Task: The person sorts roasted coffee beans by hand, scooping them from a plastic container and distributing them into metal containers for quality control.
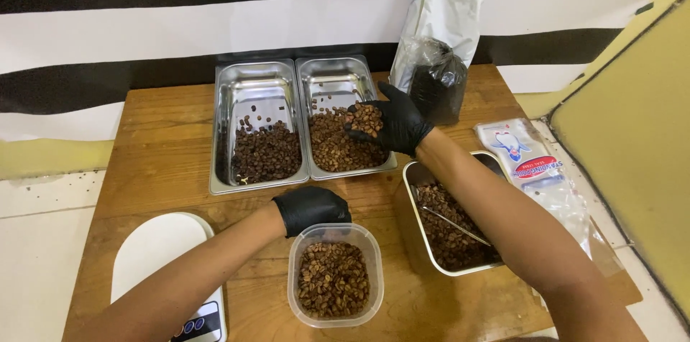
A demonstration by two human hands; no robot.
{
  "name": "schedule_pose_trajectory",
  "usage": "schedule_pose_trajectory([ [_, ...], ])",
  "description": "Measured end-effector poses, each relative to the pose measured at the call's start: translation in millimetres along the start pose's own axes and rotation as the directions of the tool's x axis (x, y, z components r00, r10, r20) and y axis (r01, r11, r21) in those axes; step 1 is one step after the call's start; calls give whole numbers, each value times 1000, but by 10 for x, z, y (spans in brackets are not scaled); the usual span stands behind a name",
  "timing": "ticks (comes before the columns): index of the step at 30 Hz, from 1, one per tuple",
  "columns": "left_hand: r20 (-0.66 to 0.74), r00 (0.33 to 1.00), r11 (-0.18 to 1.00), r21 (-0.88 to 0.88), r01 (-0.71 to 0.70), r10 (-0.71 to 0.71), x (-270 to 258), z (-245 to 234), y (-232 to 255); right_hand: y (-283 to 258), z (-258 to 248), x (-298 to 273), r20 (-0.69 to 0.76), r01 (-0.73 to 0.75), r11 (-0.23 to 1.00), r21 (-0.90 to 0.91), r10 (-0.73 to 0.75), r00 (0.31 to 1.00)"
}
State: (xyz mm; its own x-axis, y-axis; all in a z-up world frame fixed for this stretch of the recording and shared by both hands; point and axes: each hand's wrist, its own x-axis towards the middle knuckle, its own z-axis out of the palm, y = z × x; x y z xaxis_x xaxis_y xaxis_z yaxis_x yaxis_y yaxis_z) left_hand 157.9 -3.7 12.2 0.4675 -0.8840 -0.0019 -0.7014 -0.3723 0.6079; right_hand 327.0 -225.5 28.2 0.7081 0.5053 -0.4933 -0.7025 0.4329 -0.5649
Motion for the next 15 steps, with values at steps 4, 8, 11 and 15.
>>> schedule_pose_trajectory([
  [4,-22,1000,999,-42,-20,20,40,46,-97,-7,-10,-15,22,11,1000,-2,-11,1000],
  [8,-11,1000,999,-36,19,-19,38,14,-89,-23,-98,67,30,-9,999,32,8,1000],
  [11,15,999,996,-88,36,-35,-3,-82,-105,-20,-75,76,44,-2,998,59,-1,999],
  [15,-151,988,1000,-19,19,-22,32,-205,-426,-44,-156,107,64,6,994,110,-13,998],
])
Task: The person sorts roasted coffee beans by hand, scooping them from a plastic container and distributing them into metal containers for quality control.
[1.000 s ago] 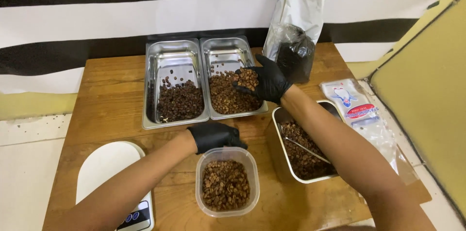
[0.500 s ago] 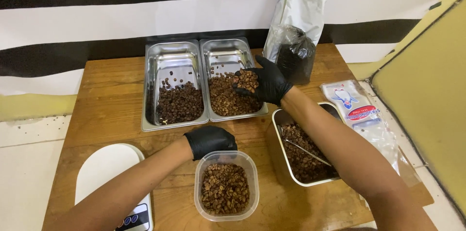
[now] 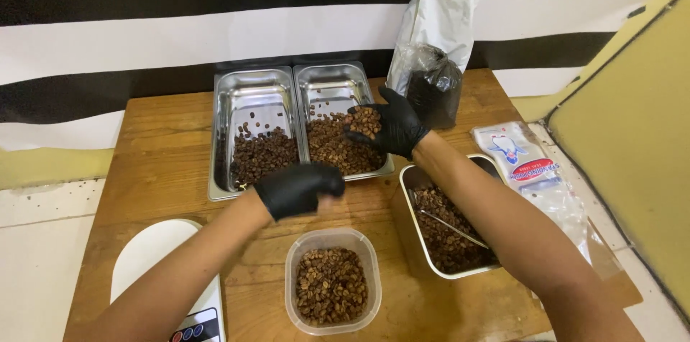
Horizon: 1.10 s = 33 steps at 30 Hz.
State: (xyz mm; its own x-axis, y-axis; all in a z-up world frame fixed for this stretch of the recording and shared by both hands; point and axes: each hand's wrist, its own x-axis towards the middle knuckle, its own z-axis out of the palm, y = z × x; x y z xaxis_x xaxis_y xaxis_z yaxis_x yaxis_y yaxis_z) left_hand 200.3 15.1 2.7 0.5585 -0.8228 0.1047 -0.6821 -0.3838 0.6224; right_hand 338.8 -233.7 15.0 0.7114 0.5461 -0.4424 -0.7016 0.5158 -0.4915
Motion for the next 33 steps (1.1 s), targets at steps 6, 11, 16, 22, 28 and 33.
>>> schedule_pose_trajectory([
  [6,-263,956,890,396,228,-127,330,484,-480,-18,9,-93,73,30,997,64,-34,997],
  [11,-54,855,277,955,-107,515,535,696,0,-5,-14,-98,68,24,993,114,-31,997],
  [16,199,770,-81,979,-189,607,812,849,-15,-5,23,-88,-7,62,996,70,-61,998],
  [22,-288,897,827,546,-133,334,953,1043,-98,30,68,-87,-44,68,996,50,-66,997],
  [28,-338,896,892,436,-122,288,954,1136,-141,23,97,-85,-37,67,998,0,-67,997],
  [33,-33,827,248,960,-130,561,794,1164,-199,44,131,-111,-46,60,998,0,-60,997],
])
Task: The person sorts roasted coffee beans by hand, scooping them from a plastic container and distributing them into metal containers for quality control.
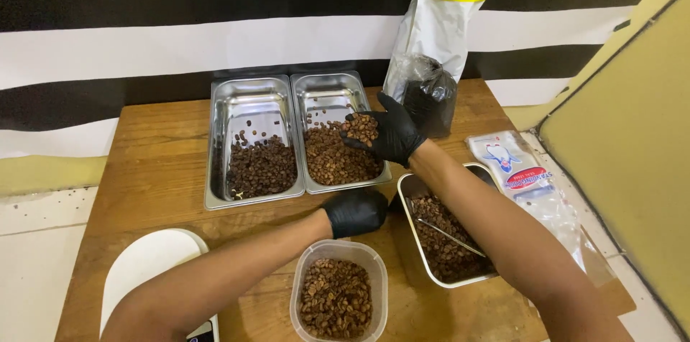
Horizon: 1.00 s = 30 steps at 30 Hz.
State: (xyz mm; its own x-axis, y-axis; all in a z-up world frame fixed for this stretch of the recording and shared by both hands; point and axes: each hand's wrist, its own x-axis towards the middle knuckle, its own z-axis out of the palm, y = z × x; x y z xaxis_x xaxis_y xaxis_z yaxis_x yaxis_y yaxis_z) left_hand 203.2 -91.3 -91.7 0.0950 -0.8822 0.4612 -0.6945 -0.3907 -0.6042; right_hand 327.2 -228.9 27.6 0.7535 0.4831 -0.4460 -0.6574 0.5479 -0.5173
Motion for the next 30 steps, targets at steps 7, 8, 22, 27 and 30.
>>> schedule_pose_trajectory([
  [7,540,816,222,-786,577,-207,100,-885,-919,1,-52,80,42,-14,1000,1,14,999],
  [8,544,813,222,-783,581,-209,42,-815,-1020,8,-28,43,44,-18,1000,2,18,999],
  [22,529,445,182,-474,861,-723,225,-635,-1778,59,180,-139,54,-38,998,41,35,998],
  [27,543,430,147,-486,861,-721,206,-676,-1782,35,8,8,45,-49,999,-4,49,998],
  [30,526,407,127,-488,864,-747,194,-730,-1792,18,11,20,52,-48,999,-18,49,997],
])
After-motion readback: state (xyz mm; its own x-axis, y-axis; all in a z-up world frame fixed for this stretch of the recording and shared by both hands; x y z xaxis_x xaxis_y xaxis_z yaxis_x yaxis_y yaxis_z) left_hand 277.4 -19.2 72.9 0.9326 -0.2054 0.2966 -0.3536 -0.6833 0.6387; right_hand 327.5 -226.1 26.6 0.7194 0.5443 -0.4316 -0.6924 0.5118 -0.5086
